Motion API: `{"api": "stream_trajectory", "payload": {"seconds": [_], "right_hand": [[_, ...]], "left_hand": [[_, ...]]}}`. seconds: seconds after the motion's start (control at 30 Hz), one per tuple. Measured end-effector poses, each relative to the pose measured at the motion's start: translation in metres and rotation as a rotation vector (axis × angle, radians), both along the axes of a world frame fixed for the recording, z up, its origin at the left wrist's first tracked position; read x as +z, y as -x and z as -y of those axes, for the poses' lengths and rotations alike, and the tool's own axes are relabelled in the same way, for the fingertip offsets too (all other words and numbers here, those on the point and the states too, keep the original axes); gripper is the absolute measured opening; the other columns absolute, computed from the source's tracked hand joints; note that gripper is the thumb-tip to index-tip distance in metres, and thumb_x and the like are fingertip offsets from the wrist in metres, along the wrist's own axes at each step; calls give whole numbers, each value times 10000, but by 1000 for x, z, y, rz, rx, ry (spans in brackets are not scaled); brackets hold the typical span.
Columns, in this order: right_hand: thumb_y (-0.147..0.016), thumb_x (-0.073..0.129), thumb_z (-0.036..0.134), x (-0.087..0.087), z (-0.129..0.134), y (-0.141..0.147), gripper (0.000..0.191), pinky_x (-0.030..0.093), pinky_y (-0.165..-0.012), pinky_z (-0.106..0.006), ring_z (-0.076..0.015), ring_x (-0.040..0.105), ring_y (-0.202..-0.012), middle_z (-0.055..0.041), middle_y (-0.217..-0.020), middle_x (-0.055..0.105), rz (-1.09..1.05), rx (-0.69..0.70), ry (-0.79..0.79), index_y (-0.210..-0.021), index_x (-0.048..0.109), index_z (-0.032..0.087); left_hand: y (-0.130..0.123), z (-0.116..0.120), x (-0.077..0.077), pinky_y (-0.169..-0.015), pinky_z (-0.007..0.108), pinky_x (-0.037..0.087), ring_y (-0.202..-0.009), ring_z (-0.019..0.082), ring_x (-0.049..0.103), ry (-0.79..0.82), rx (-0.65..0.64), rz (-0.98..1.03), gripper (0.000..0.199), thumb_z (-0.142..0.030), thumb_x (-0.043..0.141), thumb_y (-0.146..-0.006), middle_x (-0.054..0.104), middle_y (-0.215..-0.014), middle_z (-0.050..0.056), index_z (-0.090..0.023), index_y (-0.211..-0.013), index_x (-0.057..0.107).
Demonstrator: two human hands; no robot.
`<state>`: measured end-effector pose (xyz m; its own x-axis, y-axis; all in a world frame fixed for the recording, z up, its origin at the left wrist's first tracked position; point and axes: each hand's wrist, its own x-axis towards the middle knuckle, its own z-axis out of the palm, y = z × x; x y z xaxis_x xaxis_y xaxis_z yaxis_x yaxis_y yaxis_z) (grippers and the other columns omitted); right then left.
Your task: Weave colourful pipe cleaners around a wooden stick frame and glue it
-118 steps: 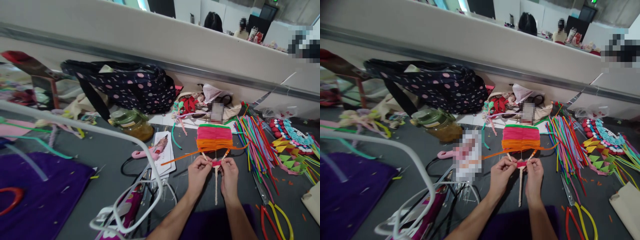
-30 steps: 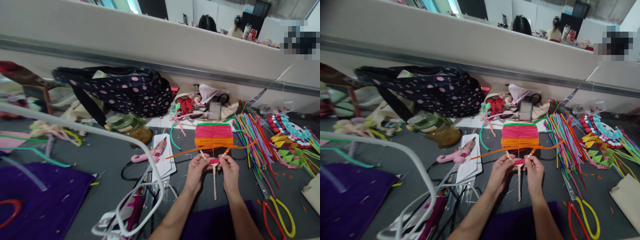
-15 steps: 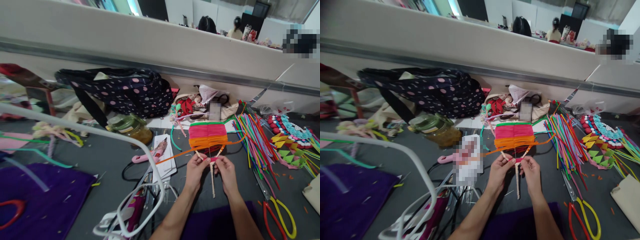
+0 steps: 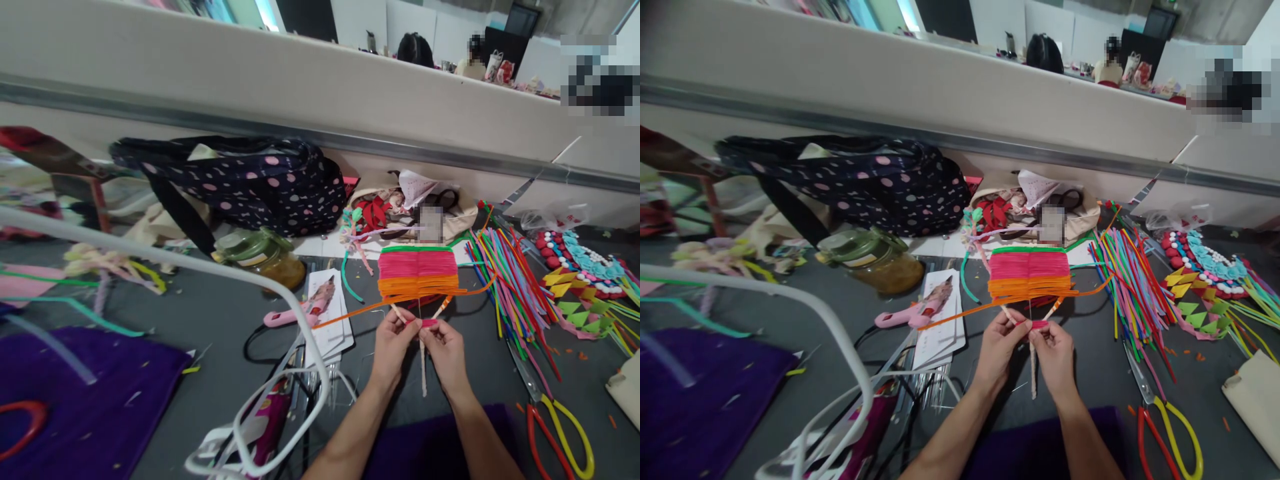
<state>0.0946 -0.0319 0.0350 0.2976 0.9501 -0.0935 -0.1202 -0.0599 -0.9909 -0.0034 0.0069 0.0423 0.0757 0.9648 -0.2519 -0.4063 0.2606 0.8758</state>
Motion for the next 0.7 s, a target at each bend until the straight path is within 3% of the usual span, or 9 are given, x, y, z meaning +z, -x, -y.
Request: {"api": "stream_trajectory", "payload": {"seconds": [0.13, 0.27, 0.5, 0.7], "right_hand": [[-756, 654, 324, 1, 0, 2, 166, 481, -671, -265, -150, 609, -674, -15, -704, 665, -30, 36, 3, -803, 683, 167], [-750, 660, 332, 0, 0, 2, 164, 483, -647, -257, -148, 607, -662, -15, -705, 670, 1, 17, -4, -778, 676, 171], [-753, 657, 331, -1, 1, 4, 153, 468, -640, -246, -147, 592, -668, -7, -704, 656, 32, -12, -10, -756, 655, 178], [-782, 642, 344, -2, 0, 3, 165, 380, -501, -191, -87, 491, -530, 40, -621, 566, -125, -48, 5, -768, 620, 182]], "left_hand": [[1, -1, 2, -497, 201, 428, -489, 82, 493, 40, -7, 44, 254, -307, 753, -628, 549, -587, -47, -165, -729, 569], [1, -1, 0, -504, 198, 425, -506, 90, 520, 54, -9, 15, 306, -274, 795, -572, 564, -588, -44, -163, -736, 563], [0, 1, -1, -528, 200, 427, -527, 92, 526, -50, 82, -103, 286, -249, 787, -570, 568, -607, -43, -171, -740, 571], [-2, 5, 5, -515, 212, 448, -507, 102, 540, -59, 83, -124, 274, -266, 774, -601, 564, -591, -44, -176, -741, 557]]}}
